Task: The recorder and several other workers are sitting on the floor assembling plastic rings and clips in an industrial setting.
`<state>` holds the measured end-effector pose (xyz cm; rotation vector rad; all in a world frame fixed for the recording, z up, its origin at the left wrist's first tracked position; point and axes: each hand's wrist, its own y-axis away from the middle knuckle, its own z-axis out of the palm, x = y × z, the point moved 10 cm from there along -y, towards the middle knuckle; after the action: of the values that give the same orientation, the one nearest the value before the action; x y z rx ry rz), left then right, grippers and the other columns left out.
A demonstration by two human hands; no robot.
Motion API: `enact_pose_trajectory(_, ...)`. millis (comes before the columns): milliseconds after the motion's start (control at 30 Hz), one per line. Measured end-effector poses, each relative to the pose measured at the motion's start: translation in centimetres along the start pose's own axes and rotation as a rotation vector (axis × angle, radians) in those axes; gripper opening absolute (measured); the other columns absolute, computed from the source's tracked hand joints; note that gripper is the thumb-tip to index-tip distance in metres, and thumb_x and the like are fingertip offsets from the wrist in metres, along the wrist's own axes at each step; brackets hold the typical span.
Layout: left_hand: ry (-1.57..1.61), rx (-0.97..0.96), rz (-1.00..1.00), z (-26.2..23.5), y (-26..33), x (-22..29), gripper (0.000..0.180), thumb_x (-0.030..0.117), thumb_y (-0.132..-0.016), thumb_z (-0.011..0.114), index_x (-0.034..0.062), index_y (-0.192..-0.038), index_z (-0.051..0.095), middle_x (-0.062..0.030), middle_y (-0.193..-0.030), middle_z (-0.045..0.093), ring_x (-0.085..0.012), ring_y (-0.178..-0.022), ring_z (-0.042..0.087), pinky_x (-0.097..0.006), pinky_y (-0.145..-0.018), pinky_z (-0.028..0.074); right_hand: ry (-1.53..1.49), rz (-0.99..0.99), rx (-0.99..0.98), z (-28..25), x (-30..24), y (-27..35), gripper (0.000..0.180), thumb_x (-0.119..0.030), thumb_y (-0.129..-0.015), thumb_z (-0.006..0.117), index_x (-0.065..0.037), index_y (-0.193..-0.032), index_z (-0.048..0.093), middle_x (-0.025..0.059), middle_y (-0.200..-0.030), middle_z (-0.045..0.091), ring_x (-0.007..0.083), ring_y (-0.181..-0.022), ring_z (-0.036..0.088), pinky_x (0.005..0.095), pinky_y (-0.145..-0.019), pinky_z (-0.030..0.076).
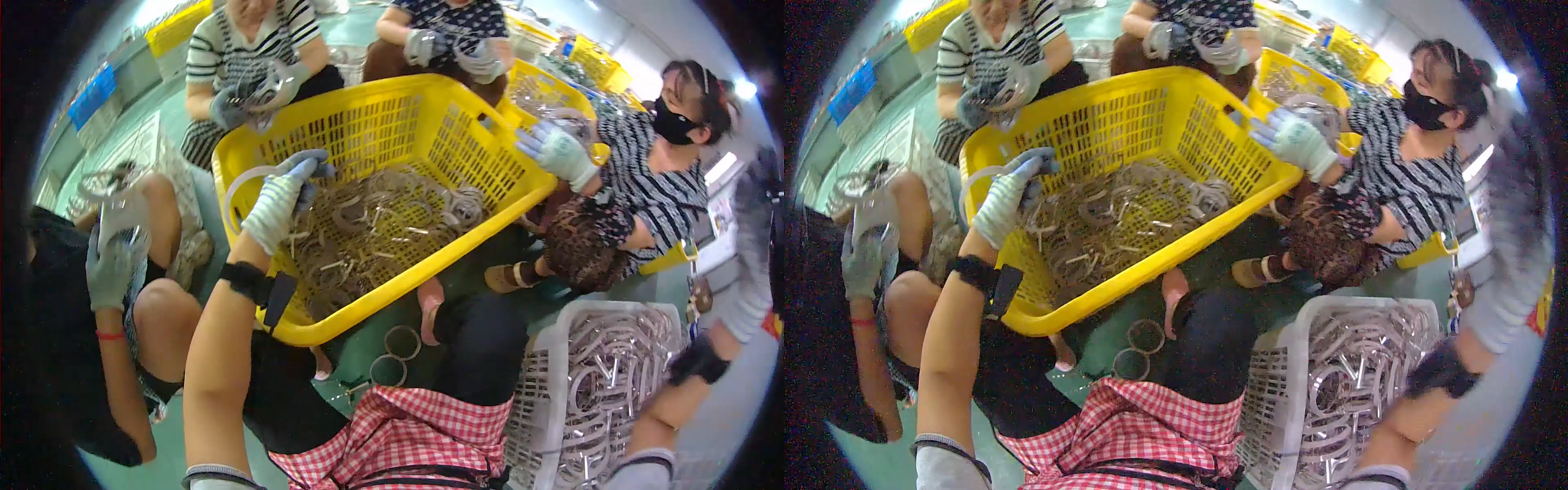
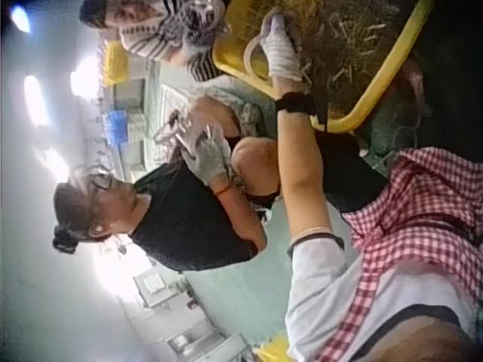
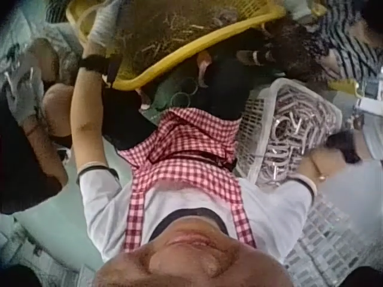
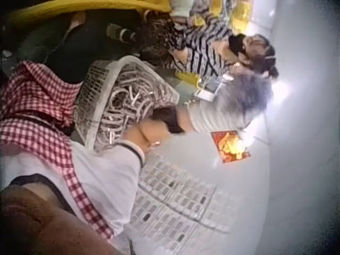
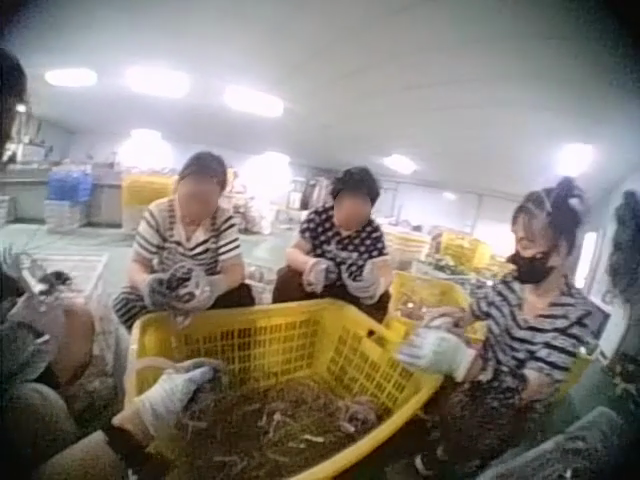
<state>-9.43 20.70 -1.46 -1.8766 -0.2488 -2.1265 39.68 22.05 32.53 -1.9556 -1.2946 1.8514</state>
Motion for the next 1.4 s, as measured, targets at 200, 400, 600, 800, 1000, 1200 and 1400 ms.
enact_pose_trajectory(200, 0.179, -0.054, -0.136, 0.5, 0.7, -6.2, 0.026, 0.021, -0.092, 0.051, 0.0085, -0.115, 0.055, -0.002, -0.092, 0.063, -0.0029, -0.054, 0.043, -0.016, -0.043, 0.035, -1.495, 0.606, -0.073, 25.8, 23.8, 0.9, 0.029, -0.018, -0.091, 0.054, -0.001, -0.115, 0.059, 0.0124, -0.111, 0.064, 0.0258, -0.101, 0.062, 0.0437, -0.092, 0.048)
enact_pose_trajectory(400, -0.245, -0.22, -0.37, 2.9, -1.5, -11.8, 0.029, 0.019, -0.089, 0.053, 0.0049, -0.114, 0.057, -0.0025, -0.092, 0.065, -0.0076, -0.065, 0.056, -0.021, -0.054, 0.045, -1.174, 0.772, 0.149, 25.2, 32.4, 3.4, 0.028, -0.023, -0.089, 0.06, -0.005, -0.11, 0.06, 0.008, -0.099, 0.064, 0.0207, -0.088, 0.06, 0.0359, -0.08, 0.052)
enact_pose_trajectory(600, -0.934, -0.508, -0.328, 5.6, -10.1, -20.7, 0.03, 0.017, -0.086, 0.053, 0.0034, -0.113, 0.059, -0.0057, -0.088, 0.067, -0.02, -0.077, 0.061, -0.03, -0.069, 0.05, -1.197, 0.696, 0.321, 21.9, 31.9, 3.6, 0.031, -0.023, -0.092, 0.055, -0.004, -0.116, 0.057, 0.0101, -0.101, 0.064, 0.022, -0.085, 0.062, 0.0374, -0.078, 0.051)
enact_pose_trajectory(800, -1.064, -0.583, -0.438, 4.5, -10.0, -27.9, 0.028, 0.019, -0.087, 0.053, 0.0028, -0.108, 0.062, -0.0074, -0.089, 0.067, -0.0227, -0.079, 0.062, -0.033, -0.07, 0.05, -0.993, 0.607, 0.373, 19.4, 28.4, 4.6, 0.027, -0.027, -0.096, 0.046, -0.011, -0.118, 0.05, -0.0039, -0.078, 0.036, 0.0104, -0.064, 0.034, 0.0292, -0.063, 0.032)
enact_pose_trajectory(1000, -1.194, -0.621, -0.563, 3.2, -8.3, -33.4, 0.027, 0.022, -0.088, 0.052, 0.0023, -0.103, 0.065, -0.0092, -0.09, 0.068, -0.0254, -0.081, 0.062, -0.035, -0.071, 0.051, -0.949, 0.562, 0.28, 17.8, 28.5, 4.8, 0.027, -0.027, -0.099, 0.041, -0.012, -0.12, 0.047, -0.0033, -0.076, 0.026, 0.0101, -0.061, 0.028, 0.0288, -0.06, 0.026)
enact_pose_trajectory(1200, -1.332, -0.67, -0.668, 2.2, -6.9, -35.6, 0.029, 0.024, -0.089, 0.052, 0.0018, -0.099, 0.067, -0.0109, -0.091, 0.068, -0.0281, -0.082, 0.063, -0.037, -0.072, 0.051, -0.99, 0.555, 0.264, 17.5, 28.9, 4.4, 0.03, -0.029, -0.097, 0.044, -0.011, -0.121, 0.048, -0.0022, -0.076, 0.027, 0.0115, -0.06, 0.028, 0.0299, -0.059, 0.027)
enact_pose_trajectory(1400, -1.672, -0.897, -0.482, -0.1, -11.6, -36.8, 0.031, 0.027, -0.09, 0.051, 0.0013, -0.095, 0.069, -0.014, -0.096, 0.068, -0.0311, -0.086, 0.063, -0.04, -0.073, 0.05, -0.948, 0.662, 0.383, 18.1, 28.9, 5.3, 0.031, -0.03, -0.095, 0.048, -0.01, -0.118, 0.051, 0.0014, -0.085, 0.045, 0.0151, -0.068, 0.038, 0.032, -0.065, 0.034)
